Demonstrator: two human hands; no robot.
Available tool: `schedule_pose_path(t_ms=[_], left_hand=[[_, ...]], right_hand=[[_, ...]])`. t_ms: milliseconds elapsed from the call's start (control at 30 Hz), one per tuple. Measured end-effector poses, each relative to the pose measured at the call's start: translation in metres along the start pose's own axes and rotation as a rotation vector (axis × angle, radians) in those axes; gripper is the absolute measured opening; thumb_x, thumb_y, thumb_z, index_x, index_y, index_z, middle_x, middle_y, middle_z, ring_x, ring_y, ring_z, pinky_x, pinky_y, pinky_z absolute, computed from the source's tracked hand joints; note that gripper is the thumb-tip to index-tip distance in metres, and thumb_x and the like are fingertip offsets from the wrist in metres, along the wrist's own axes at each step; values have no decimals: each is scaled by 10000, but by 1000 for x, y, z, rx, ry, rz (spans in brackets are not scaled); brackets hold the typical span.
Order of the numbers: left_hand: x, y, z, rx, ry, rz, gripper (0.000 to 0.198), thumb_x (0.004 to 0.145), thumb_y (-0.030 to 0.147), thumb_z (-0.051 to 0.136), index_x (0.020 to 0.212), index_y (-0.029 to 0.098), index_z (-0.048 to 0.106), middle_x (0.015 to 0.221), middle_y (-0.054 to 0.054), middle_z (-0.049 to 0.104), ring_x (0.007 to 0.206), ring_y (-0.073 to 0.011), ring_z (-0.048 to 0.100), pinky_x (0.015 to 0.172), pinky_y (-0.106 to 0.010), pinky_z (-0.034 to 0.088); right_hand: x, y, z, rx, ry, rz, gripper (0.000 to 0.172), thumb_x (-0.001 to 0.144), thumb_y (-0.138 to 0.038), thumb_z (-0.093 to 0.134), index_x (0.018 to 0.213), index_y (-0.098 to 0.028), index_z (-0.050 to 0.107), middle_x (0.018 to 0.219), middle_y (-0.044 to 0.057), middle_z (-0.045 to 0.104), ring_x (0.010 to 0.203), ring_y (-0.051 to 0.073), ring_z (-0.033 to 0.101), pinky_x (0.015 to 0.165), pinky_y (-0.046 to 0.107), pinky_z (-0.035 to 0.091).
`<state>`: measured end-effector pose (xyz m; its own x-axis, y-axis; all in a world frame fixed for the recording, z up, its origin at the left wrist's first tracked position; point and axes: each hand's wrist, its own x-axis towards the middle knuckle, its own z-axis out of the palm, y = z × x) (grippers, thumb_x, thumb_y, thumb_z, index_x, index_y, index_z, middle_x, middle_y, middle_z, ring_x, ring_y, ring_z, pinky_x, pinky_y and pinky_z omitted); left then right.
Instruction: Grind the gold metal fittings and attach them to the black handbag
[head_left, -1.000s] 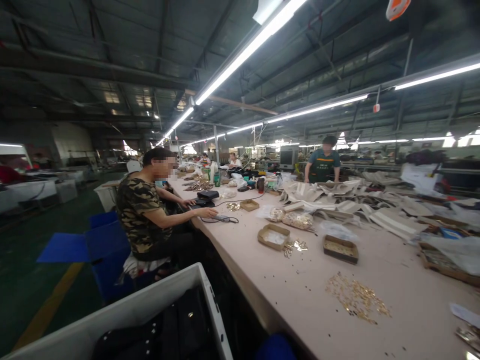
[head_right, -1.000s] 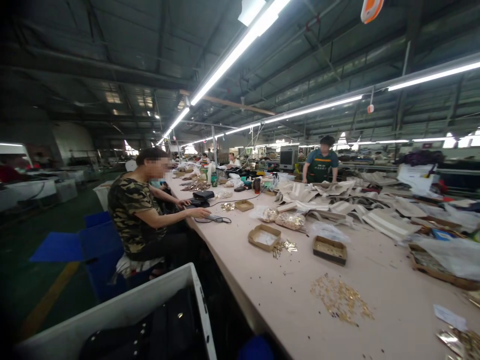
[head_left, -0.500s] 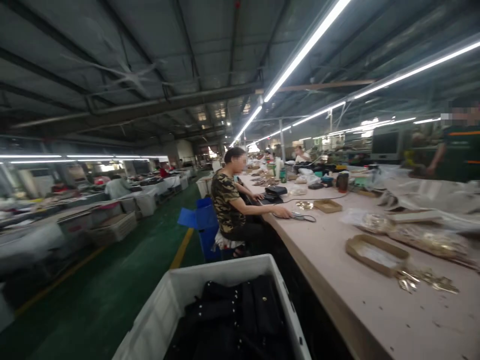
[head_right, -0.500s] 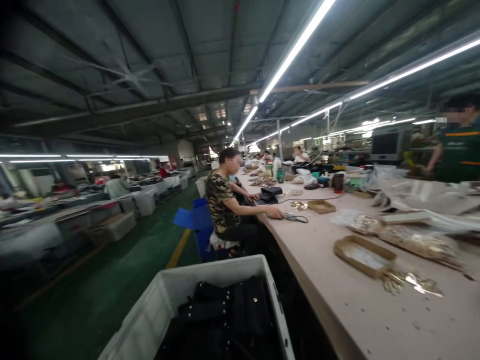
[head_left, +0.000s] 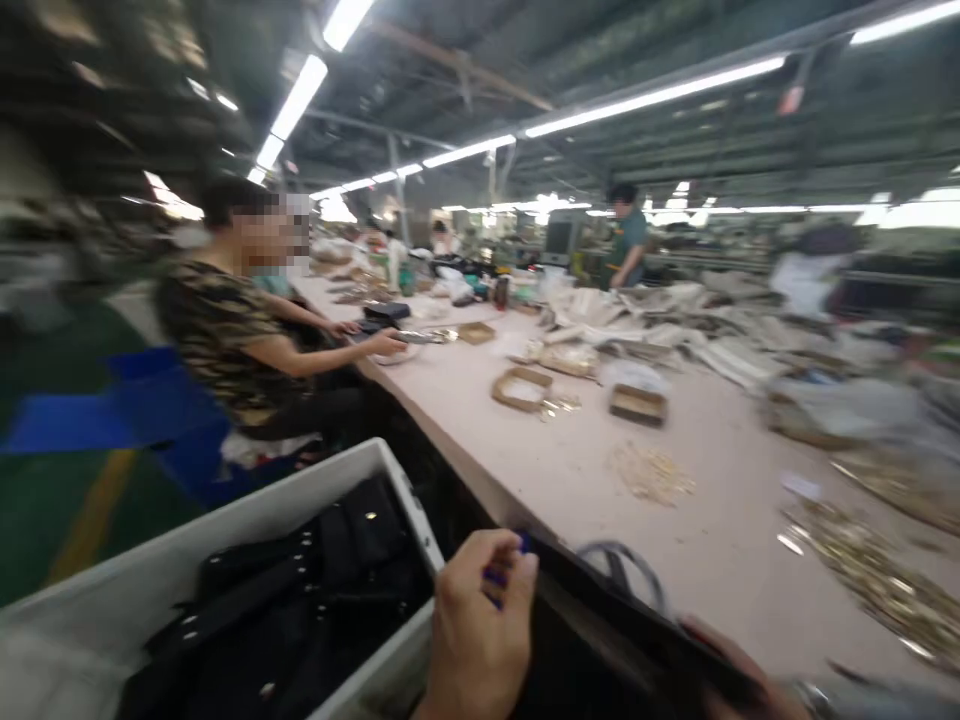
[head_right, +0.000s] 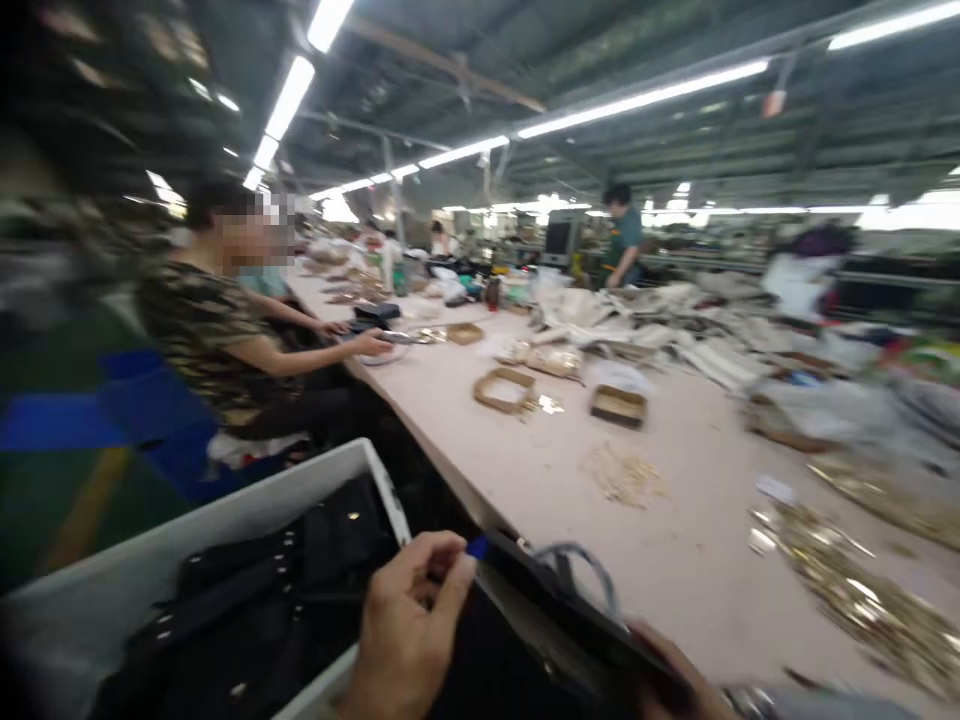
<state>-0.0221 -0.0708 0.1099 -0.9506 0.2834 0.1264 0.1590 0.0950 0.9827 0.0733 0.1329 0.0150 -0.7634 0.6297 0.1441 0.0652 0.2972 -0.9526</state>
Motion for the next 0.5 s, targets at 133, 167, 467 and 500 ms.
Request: schedule_pose_path(t_ms=[133, 167, 467, 500], left_hand=[[-11, -36, 27, -128, -115, -213, 429, 849, 541, 725, 1049, 161, 718, 709, -45, 697, 579, -192, 661, 508, -266, 517], [-11, -40, 32, -179, -160, -253, 474, 848, 562, 718, 1079, 147, 711, 714, -52, 709, 576, -194, 674, 507, -267, 532], [19, -33, 67, -327, -239, -320, 446, 763, 539, 814, 805, 112, 694, 712, -129, 776, 578, -215, 739, 515, -254, 584], [19, -30, 69, -349, -241, -343, 448, 771, 547, 806, 808, 124, 665, 709, -126, 775, 558, -211, 734, 494, -249, 575]], right_hand=[[-26, 14, -49, -151, 211, 107, 397, 764, -542, 766, 1016, -238, 812, 1065, 91, 780, 1066, 354, 711, 962, 446, 593], [-26, 15, -48, -153, 209, 98, 401, 782, -523, 752, 1042, -222, 809, 1080, 92, 780, 1071, 344, 714, 987, 434, 581], [-18, 21, -32, -144, 197, -53, 309, 847, -434, 718, 1029, -202, 811, 1052, 106, 786, 1024, 313, 738, 958, 400, 597], [-19, 22, -33, -149, 189, -78, 290, 860, -412, 704, 1035, -206, 809, 1048, 102, 787, 1009, 305, 742, 940, 386, 603]])
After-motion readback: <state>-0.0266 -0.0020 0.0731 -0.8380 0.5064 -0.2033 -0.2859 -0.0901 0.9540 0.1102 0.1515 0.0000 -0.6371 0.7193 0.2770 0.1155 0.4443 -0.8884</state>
